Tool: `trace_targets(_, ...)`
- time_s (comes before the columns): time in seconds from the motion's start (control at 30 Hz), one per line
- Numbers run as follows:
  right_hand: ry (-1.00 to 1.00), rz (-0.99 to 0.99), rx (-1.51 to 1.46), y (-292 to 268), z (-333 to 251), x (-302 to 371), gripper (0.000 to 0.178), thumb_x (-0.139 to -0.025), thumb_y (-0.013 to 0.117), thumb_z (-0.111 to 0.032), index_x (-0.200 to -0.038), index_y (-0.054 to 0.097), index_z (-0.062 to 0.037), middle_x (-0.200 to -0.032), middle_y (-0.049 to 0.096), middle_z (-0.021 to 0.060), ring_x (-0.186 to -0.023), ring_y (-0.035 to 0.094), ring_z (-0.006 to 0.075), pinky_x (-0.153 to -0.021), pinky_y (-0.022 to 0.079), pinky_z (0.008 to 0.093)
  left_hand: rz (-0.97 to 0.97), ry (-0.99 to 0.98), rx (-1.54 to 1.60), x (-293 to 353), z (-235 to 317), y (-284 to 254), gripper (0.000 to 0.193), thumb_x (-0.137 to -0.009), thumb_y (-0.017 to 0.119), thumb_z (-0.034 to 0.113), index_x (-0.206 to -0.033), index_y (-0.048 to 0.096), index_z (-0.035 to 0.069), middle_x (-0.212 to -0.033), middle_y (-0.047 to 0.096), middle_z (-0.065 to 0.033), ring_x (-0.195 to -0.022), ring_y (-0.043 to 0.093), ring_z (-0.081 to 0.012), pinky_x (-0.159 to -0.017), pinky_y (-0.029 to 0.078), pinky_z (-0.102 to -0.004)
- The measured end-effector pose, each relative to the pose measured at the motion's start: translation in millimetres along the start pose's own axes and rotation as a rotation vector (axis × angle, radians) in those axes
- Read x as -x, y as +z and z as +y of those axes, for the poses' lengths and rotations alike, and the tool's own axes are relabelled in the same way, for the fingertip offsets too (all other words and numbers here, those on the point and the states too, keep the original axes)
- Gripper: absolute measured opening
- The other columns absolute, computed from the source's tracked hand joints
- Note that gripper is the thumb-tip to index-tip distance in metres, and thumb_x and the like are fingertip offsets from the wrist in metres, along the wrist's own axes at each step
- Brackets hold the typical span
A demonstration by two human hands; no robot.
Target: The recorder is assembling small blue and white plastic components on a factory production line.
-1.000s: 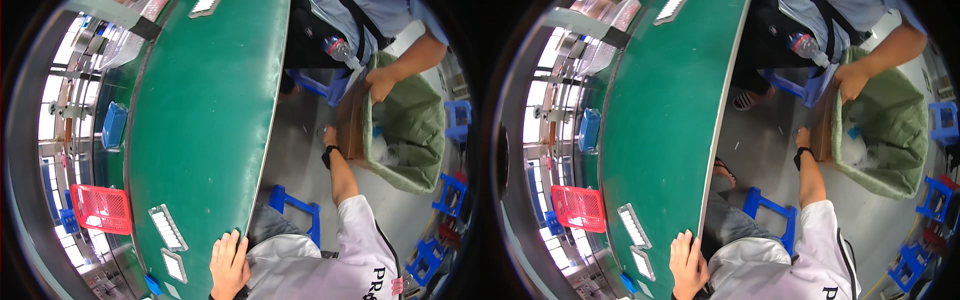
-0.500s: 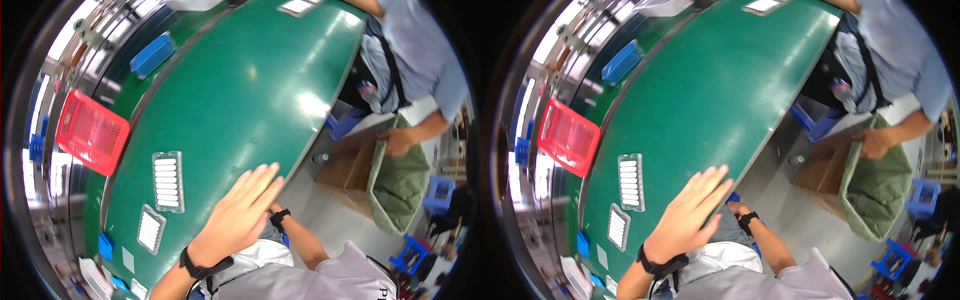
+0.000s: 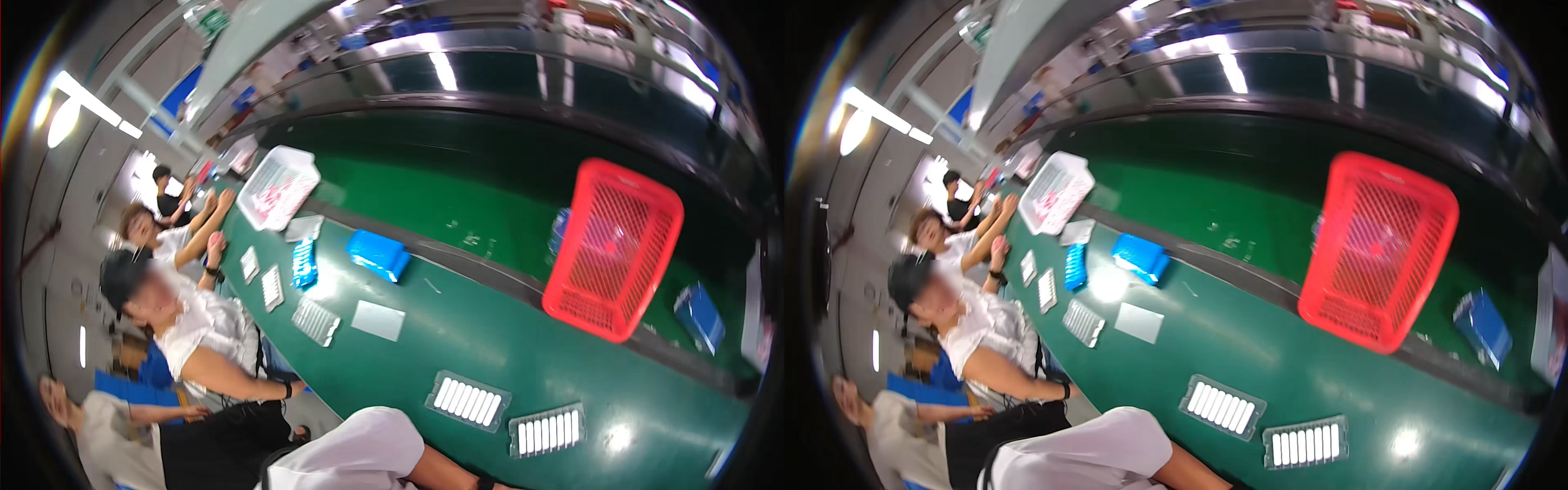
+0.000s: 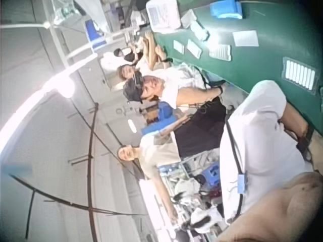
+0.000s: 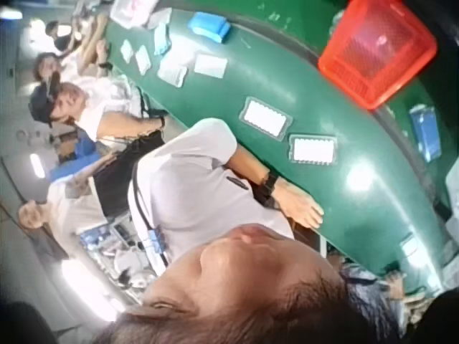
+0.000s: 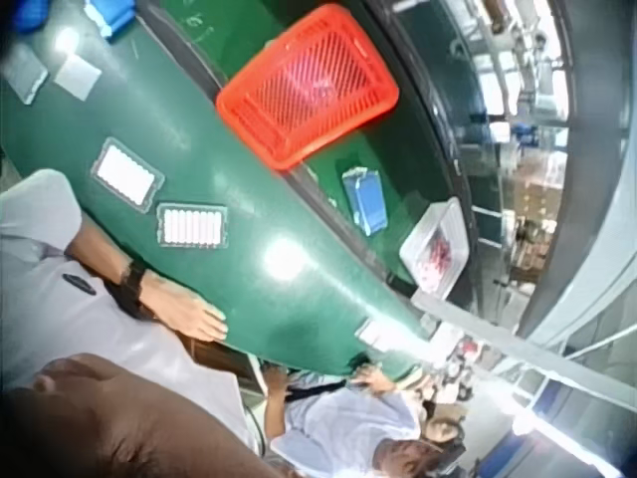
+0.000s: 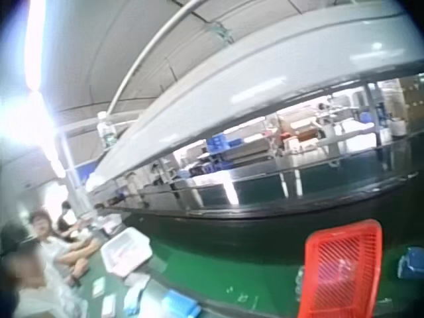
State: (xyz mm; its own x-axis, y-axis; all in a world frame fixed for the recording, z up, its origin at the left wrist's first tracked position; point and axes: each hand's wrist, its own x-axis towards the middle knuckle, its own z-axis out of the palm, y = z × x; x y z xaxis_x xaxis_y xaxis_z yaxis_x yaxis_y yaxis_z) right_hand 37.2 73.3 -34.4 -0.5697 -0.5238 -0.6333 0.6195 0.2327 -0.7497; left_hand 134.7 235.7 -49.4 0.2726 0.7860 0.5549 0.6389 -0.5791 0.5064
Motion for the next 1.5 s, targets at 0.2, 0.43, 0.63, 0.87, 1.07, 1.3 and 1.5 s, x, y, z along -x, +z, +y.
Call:
trace_targets(0.2, 0.035, 0.187, 0.194, 8, 4, 11, 0.051, -0.101, 0.064, -0.036, -0.127, 0.063, 0.0078, -0.121, 0.073, 0.0162, -0.099, 0.073, 0.0225, -0.085, 0.059, 0.033, 0.184, 0.084, 0.239, 8, 13, -3, 0.044, -0.108, 0.043, 0.033, -0.125, 0.06, -0.003, -0.139, 0.058, -0.023, -0.131, 0.052, -0.0405, -0.117, 0.035, -0.0535)
trace_targets(0.43, -0.081, 0.476, 0.283, 7, 42, 71, 0.046, -0.101, 0.065, -0.03, -0.128, 0.063, 0.0075, -0.123, 0.072, 0.0157, -0.102, 0.072, 0.0212, -0.088, 0.057, 0.0325, 0.002, 0.007, 0.165, 0, -4, -8, 0.035, -0.094, 0.066, 0.019, -0.126, 0.068, 0.004, -0.138, 0.065, -0.0175, -0.132, 0.056, -0.0362, -0.115, 0.041, -0.0516)
trace_targets(0.63, -0.192, 0.748, 0.166, -153, 299, 174, 0.042, -0.101, 0.065, -0.024, -0.129, 0.063, 0.0072, -0.126, 0.072, 0.0153, -0.105, 0.071, 0.02, -0.091, 0.055, 0.032, -0.137, -0.15, 0.043, -7, 38, -14, 0.046, -0.077, 0.063, 0.006, -0.123, 0.068, 0.0, -0.147, 0.056, -0.0196, -0.145, 0.045, -0.0383, -0.127, 0.03, -0.0517)
trace_targets(0.87, -0.243, 1.137, 0.045, -146, 391, 277, 0.037, -0.097, 0.072, -0.023, -0.12, 0.066, 0.0058, -0.103, 0.077, 0.0155, -0.088, 0.072, 0.0176, -0.079, 0.054, 0.0309, 0.167, -0.558, 0.156, 9, 108, -31, 0.03, -0.092, 0.06, 0.003, -0.12, 0.07, 0.001, -0.126, 0.071, -0.0145, -0.113, 0.069, -0.0329, -0.095, 0.056, -0.0413)
trace_targets(1.07, -0.148, 0.981, 0.23, -90, 297, 366, 0.048, -0.094, 0.076, -0.022, -0.13, 0.062, 0.0071, -0.111, 0.074, 0.0228, -0.105, 0.073, 0.0251, -0.095, 0.056, 0.035, 0.42, -0.61, -0.066, 49, 134, -83, 0.025, -0.087, 0.068, -0.002, -0.11, 0.076, 0.004, -0.106, 0.077, -0.0131, -0.091, 0.075, -0.0279, -0.08, 0.059, -0.0348)
trace_targets(1.3, -0.434, 0.611, 0.185, -63, 213, 436, 0.055, -0.097, 0.074, -0.011, -0.145, 0.052, 0.0036, -0.128, 0.07, 0.0203, -0.118, 0.069, 0.0261, -0.106, 0.052, 0.0377, 0.788, -0.753, -0.597, 115, 139, -112, 0.021, -0.082, 0.07, -0.008, -0.1, 0.075, 0.002, -0.101, 0.076, -0.0124, -0.098, 0.073, -0.0309, -0.087, 0.058, -0.0391)
trace_targets(1.5, -0.45, 0.957, 0.275, -113, 163, 446, 0.046, -0.093, 0.076, -0.013, -0.133, 0.062, 0.0034, -0.112, 0.076, 0.0174, -0.101, 0.075, 0.0249, -0.09, 0.059, 0.0366, 0.89, -0.972, -0.704, 116, 141, -80, 0.023, -0.082, 0.069, -0.006, -0.103, 0.073, 0.002, -0.118, 0.072, -0.0141, -0.119, 0.064, -0.0377, -0.101, 0.052, -0.0455)
